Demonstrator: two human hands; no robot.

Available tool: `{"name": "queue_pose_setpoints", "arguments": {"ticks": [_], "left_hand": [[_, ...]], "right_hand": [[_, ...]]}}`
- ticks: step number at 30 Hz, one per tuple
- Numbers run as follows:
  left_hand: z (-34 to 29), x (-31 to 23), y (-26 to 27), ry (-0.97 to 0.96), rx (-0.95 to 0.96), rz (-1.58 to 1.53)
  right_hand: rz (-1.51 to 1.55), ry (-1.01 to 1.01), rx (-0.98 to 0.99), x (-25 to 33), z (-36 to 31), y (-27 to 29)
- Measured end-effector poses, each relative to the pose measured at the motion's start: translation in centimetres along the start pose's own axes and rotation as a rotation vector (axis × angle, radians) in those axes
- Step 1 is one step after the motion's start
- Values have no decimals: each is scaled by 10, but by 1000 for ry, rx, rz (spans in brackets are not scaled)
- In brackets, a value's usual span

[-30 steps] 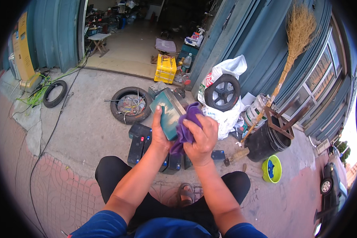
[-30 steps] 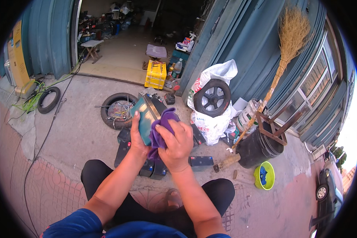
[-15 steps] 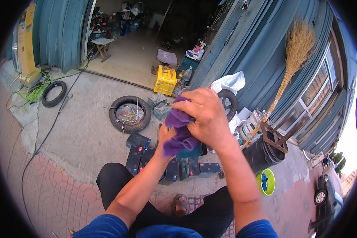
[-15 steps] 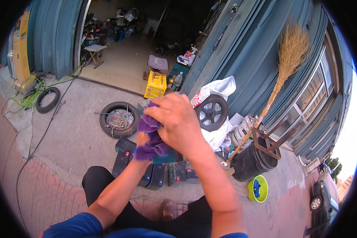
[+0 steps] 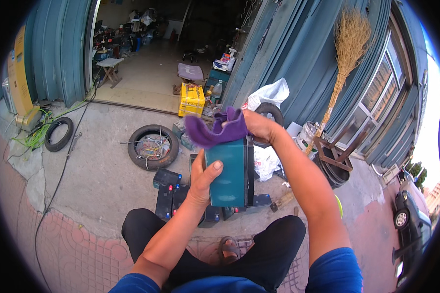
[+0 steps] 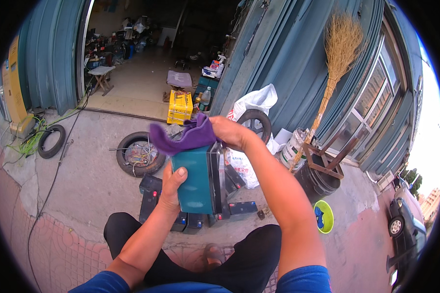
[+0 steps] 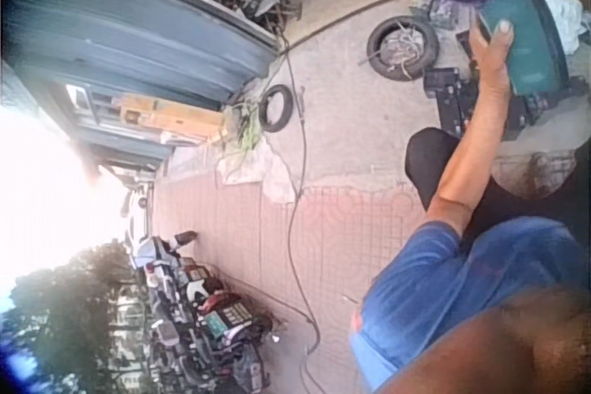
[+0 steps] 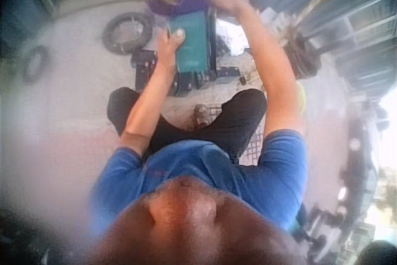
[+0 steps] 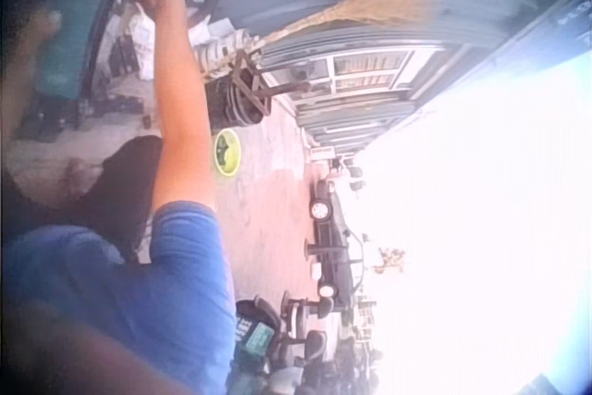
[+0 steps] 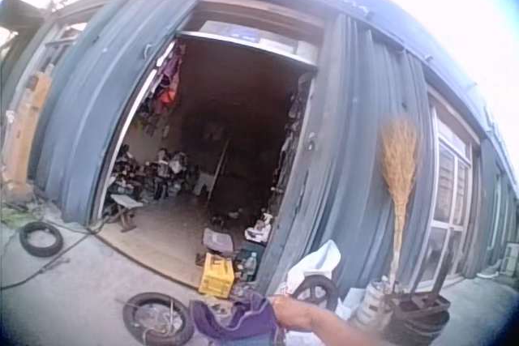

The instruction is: The person cleans lead-acid batteries by hand using a purple cloth, wiping the top and sides of each battery while they are arranged on the ground.

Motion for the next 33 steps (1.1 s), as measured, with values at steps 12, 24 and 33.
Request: {"name": "queue_pose_setpoints", "arguments": {"ticks": [12, 24, 33], "left_hand": [[0, 9, 12, -128, 88, 338], [-2, 30, 19, -128, -21, 552], [1, 45, 18, -41, 89, 564]], "right_hand": [[-791, 919, -233, 74, -153, -66], [-694, 214, 80, 25, -32, -33], [-648, 512, -67, 21, -83, -19]]}}
Point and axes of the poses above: each hand's wrist, its own z-axis towards the middle knuckle, its own y-axis out of the back of the hand, x = y × z, the point moved 8 cm from there along z, towards the middle knuckle, and after that the axes turned 2 degrees about -z, right-handed, at the moved point
